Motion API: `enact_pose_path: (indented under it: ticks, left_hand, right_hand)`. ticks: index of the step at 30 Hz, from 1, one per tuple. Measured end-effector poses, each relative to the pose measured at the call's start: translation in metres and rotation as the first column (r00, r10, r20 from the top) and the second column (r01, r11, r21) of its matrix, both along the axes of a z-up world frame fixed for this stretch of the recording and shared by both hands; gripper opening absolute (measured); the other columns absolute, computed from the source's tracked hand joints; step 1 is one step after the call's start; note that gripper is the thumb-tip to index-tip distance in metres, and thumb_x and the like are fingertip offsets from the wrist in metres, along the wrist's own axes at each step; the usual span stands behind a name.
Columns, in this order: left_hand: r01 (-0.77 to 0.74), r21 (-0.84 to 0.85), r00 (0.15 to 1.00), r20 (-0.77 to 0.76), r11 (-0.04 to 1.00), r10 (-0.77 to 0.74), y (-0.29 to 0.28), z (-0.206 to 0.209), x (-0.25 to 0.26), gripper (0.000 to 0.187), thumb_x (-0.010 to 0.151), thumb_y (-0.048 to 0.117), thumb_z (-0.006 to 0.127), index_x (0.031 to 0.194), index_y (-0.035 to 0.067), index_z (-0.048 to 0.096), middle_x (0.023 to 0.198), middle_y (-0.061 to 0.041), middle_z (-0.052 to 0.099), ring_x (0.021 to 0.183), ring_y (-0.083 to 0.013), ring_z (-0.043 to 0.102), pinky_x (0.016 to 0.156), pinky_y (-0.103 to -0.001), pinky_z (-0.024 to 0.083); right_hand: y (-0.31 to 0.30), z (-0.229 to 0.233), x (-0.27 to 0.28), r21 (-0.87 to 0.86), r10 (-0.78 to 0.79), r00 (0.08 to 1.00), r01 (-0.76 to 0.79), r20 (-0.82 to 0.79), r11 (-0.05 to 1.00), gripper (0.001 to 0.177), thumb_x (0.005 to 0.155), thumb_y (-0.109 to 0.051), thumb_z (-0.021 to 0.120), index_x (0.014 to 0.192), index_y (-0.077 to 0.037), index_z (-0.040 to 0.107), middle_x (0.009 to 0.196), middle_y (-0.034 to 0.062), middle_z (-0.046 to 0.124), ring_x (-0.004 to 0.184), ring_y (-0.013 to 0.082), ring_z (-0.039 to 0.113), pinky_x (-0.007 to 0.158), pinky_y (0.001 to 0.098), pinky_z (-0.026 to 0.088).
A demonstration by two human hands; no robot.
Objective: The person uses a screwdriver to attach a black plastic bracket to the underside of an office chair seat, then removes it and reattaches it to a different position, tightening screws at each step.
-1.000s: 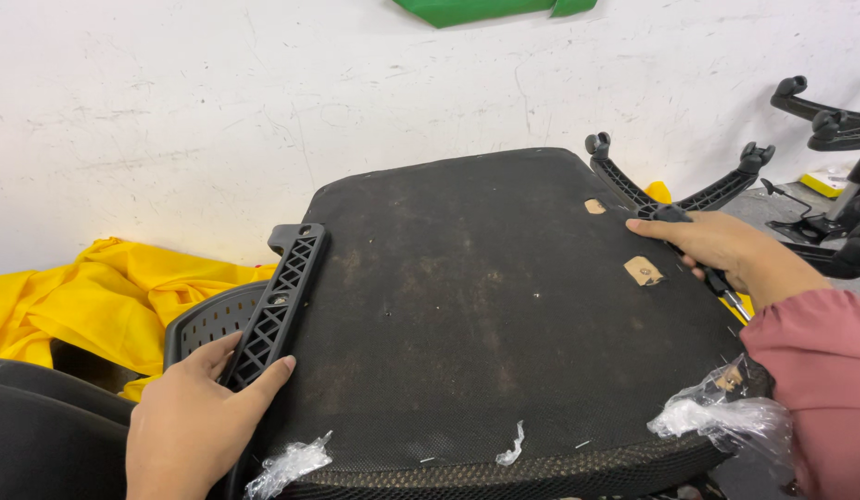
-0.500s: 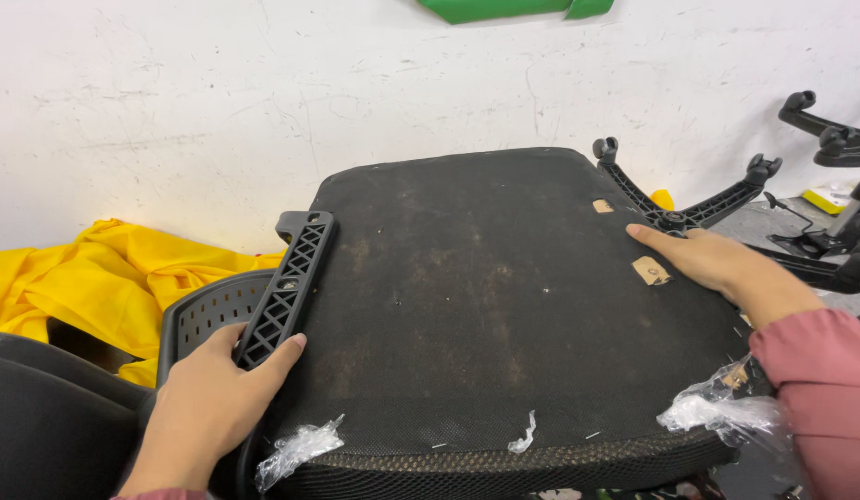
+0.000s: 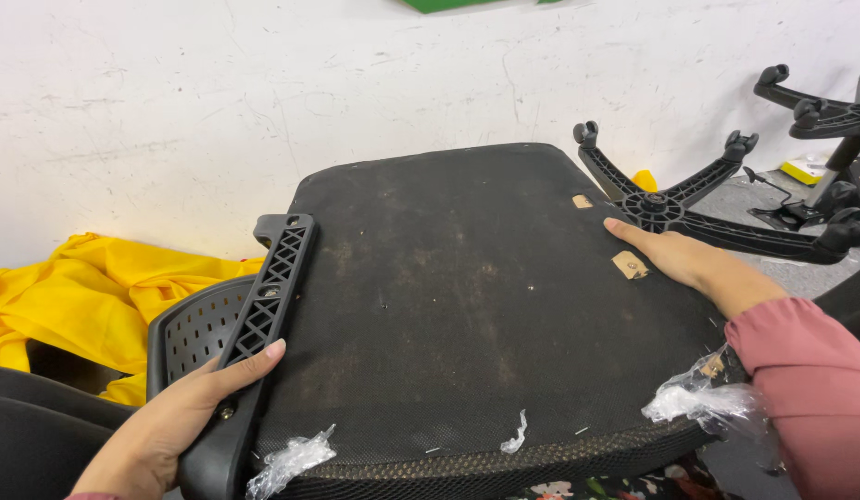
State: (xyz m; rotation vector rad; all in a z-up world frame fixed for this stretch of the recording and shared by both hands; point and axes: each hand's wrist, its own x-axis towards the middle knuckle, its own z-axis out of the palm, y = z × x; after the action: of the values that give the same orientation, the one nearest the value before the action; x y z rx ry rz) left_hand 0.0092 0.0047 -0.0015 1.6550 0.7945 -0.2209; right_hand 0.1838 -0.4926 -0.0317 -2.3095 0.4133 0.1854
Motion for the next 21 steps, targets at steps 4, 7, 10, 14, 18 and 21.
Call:
enact_pose_path:
  ticks: [4,7,10,14,18,21]
  left_hand:
    - [0.083,0.072,0.997,-0.015,0.994,-0.082,0.005,-0.004,0.006,0.07,0.084,0.042,0.075,0.14,0.003,0.057,0.118,-0.025,0.074,0.1,-0.0302,0.073,0.086,-0.038,0.056]
    - [0.166,0.157,0.986,-0.017,0.974,-0.165,0.009,-0.013,0.009,0.077,0.083,0.04,0.076,0.145,0.002,0.051,0.12,-0.026,0.069,0.105,-0.03,0.074,0.09,-0.037,0.057]
    - [0.262,0.15,0.96,0.064,0.953,-0.274,0.013,-0.022,0.012,0.089,0.084,0.037,0.082,0.157,0.005,0.041,0.127,-0.027,0.066,0.113,-0.0338,0.07,0.096,-0.043,0.057]
    - [0.309,0.222,0.933,0.119,0.925,-0.341,0.014,-0.023,0.018,0.096,0.076,0.039,0.085,0.156,0.008,0.041,0.134,-0.024,0.063,0.128,-0.0298,0.064,0.111,-0.038,0.045]
    - [0.325,0.288,0.918,0.135,0.901,-0.374,0.012,-0.017,0.016,0.104,0.078,0.039,0.086,0.166,0.023,0.033,0.145,-0.025,0.052,0.141,-0.0339,0.053,0.114,-0.045,0.038]
    - [0.288,0.378,0.951,-0.004,0.88,-0.309,0.008,-0.007,0.019,0.1,0.079,0.043,0.085,0.162,0.028,0.031,0.148,-0.022,0.057,0.144,-0.0288,0.049,0.12,-0.041,0.034]
  right_hand:
    - [-0.009,-0.014,0.008,-0.19,-0.008,0.993,0.03,0.114,0.981,0.107,0.087,-0.082,0.056,0.138,0.013,0.059,0.129,0.0356,0.063,0.121,0.0442,0.061,0.108,0.0476,0.042]
    - [-0.012,-0.012,0.0,-0.35,0.025,0.959,0.079,0.283,0.934,0.101,0.084,-0.074,0.066,0.14,0.009,0.051,0.121,0.035,0.065,0.116,0.0456,0.064,0.101,0.0483,0.048]
    - [-0.006,-0.003,-0.016,-0.463,0.195,0.809,0.104,0.554,0.88,0.084,0.08,-0.055,0.075,0.133,0.007,0.053,0.112,0.0314,0.067,0.106,0.0443,0.067,0.091,0.0485,0.052]
    - [0.011,0.014,-0.031,-0.475,0.287,0.686,0.096,0.668,0.875,0.052,0.088,-0.031,0.074,0.127,0.001,0.059,0.105,0.0253,0.07,0.095,0.0409,0.068,0.083,0.0483,0.053]
    - [0.032,0.03,-0.035,-0.458,0.274,0.81,-0.007,0.518,0.889,0.042,0.09,-0.022,0.07,0.129,-0.012,0.062,0.097,0.022,0.073,0.092,0.0388,0.071,0.082,0.0467,0.055]
    - [0.053,0.036,-0.033,-0.444,0.384,0.8,-0.168,0.46,0.88,0.037,0.088,-0.021,0.071,0.124,-0.015,0.064,0.095,0.019,0.074,0.089,0.0367,0.073,0.083,0.0446,0.056]
